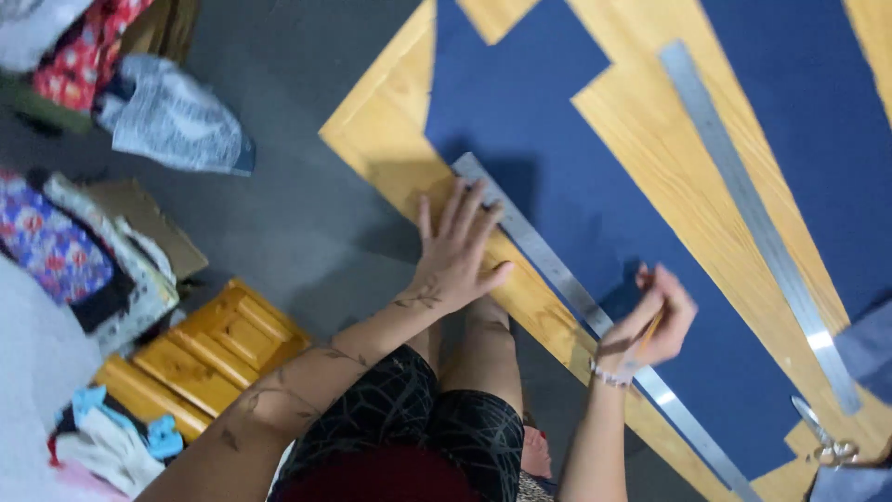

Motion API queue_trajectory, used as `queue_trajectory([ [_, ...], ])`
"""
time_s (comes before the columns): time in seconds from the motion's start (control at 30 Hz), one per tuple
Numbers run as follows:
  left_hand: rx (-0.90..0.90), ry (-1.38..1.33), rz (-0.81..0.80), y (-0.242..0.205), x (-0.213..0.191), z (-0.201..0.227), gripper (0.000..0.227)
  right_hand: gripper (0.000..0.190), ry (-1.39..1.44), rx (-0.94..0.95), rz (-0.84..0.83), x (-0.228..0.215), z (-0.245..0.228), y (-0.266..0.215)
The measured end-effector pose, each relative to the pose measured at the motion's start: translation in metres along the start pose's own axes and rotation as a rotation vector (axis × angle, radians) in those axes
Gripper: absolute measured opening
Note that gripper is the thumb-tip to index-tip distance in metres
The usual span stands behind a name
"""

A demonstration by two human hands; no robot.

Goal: The person measures and marks a large piece of blue fabric on a wooden table using a metal ruler and a pencil. They then use scissors to cut the fabric along the marked lines, creating several rectangular pieces.

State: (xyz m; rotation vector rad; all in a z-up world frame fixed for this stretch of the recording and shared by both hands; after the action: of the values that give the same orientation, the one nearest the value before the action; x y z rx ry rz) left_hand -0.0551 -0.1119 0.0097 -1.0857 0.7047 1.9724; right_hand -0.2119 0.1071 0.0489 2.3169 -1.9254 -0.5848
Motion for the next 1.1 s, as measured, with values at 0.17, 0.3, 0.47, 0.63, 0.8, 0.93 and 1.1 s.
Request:
queue_trajectory([
  [0.17,-0.006,0.056,-0.127,0.004,-0.002,0.003,0.072,0.020,-0.574,-0.079,-0.111,-0.101,-0.007,-0.081],
  [0.3,-0.046,0.238,-0.219,0.004,0.005,0.007,0.079,0.022,-0.962,0.003,-0.090,-0.167,0.017,-0.138],
  [0.47,-0.088,0.243,-0.291,0.017,0.007,0.031,0.076,0.033,-0.867,0.128,-0.014,-0.180,0.032,-0.145],
  [0.63,-0.070,0.244,-0.216,0.022,0.007,0.047,0.077,0.034,-0.848,0.165,-0.011,-0.185,0.033,-0.127],
  [0.8,-0.038,0.236,-0.190,0.036,0.009,0.070,0.078,0.031,-0.900,0.167,-0.020,-0.189,0.043,-0.114],
  [0.93,0.017,0.252,-0.211,0.050,0.020,0.076,0.075,0.029,-0.851,0.153,0.016,-0.198,0.043,-0.098],
  [1.1,-0.040,0.262,-0.214,0.061,0.026,0.084,0.078,0.026,-0.691,0.111,0.039,-0.206,0.041,-0.082],
])
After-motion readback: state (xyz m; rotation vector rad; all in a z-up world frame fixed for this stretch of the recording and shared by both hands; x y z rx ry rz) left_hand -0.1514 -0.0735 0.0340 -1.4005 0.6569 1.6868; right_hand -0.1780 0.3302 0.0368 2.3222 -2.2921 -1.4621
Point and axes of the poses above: each hand's wrist, its own y-axis towards the middle knuckle, its own x-axis out of the palm, z = x × y, the point moved 9 cm from there along y, towards the middle knuckle, and after that the axes turned 7 degrees about y, right-handed, at the moved point
